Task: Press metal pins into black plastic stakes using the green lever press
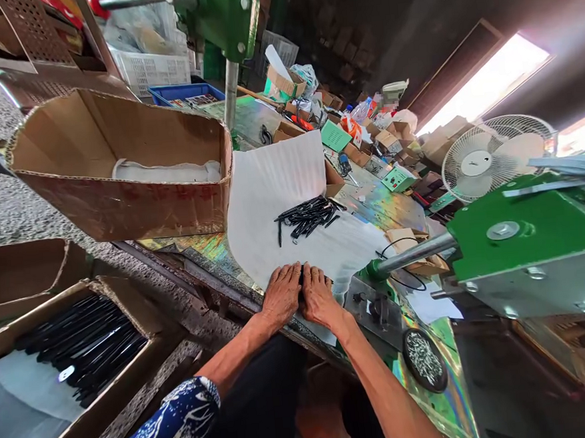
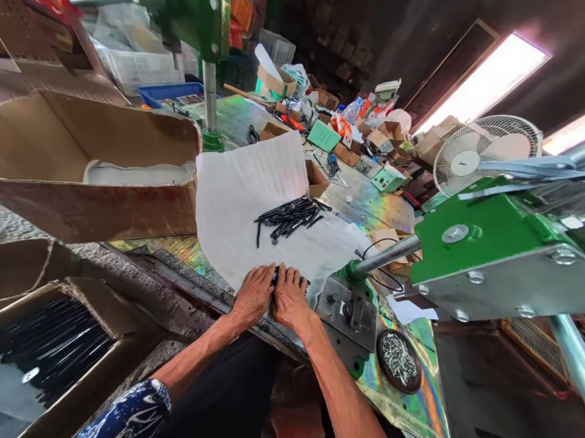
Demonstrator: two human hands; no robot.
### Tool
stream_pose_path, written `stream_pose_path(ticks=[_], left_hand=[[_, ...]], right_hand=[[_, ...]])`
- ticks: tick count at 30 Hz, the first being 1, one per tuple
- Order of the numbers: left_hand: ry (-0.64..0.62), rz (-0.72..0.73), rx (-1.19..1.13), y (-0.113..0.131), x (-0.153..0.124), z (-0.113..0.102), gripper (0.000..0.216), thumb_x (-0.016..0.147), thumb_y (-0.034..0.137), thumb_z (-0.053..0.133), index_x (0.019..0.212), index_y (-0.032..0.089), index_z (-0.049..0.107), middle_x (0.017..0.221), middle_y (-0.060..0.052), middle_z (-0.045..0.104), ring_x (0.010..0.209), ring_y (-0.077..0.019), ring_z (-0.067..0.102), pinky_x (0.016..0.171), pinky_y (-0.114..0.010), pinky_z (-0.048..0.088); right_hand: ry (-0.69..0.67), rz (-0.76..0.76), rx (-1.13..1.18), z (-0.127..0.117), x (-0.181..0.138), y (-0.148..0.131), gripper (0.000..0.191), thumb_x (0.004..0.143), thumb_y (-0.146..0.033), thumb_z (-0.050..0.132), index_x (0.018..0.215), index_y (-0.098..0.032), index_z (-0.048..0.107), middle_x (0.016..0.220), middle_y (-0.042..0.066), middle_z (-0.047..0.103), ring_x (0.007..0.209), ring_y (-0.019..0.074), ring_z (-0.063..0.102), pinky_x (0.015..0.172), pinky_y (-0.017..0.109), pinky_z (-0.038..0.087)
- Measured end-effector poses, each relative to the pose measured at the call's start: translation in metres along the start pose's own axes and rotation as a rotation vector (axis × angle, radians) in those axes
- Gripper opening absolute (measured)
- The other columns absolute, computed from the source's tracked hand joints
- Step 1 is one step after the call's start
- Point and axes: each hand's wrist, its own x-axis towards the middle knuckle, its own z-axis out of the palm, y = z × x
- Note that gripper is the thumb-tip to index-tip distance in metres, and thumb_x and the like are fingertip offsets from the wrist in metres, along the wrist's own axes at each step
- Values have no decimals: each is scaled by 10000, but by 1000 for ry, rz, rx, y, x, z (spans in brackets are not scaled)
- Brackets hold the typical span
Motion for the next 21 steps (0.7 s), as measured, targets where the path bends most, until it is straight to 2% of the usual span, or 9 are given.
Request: stream_pose_path(ticks=[4,11,15,21], left_hand=[[-22,39,-45,-3,3,1,525,873,117,344,1396,89,362,1422,-140,438,1314,-239,362,1117,-432,232],[-121,51,-100,-9,4,0,604,831,124,374,1430,109,300,1458,-145,389,1361,-228,299,1131,-445,190],[-126,34,-133,-9,4,-1,589,843,142,373,1428,122,303,1468,-135,378,1365,-228,298,1137,-445,175],[-164,10,-266,-12,6,-4,665,796,160,412,1437,68,258,1493,-152,327,1383,-221,263,1157,-434,143]], right_hand=[[30,-10,-51,5,0,1,691,812,-138,447,1434,29,196,1394,301,348,1239,391,358,984,570,351],[84,14,-106,13,3,2,601,853,-70,378,1434,-24,234,1346,274,402,1215,365,399,955,539,392],[104,3,-117,12,4,5,573,863,-42,337,1429,-45,250,1321,257,430,1179,350,421,927,516,411],[124,14,-114,10,6,4,519,872,-44,314,1389,-22,271,1222,237,487,1060,328,454,872,473,410]])
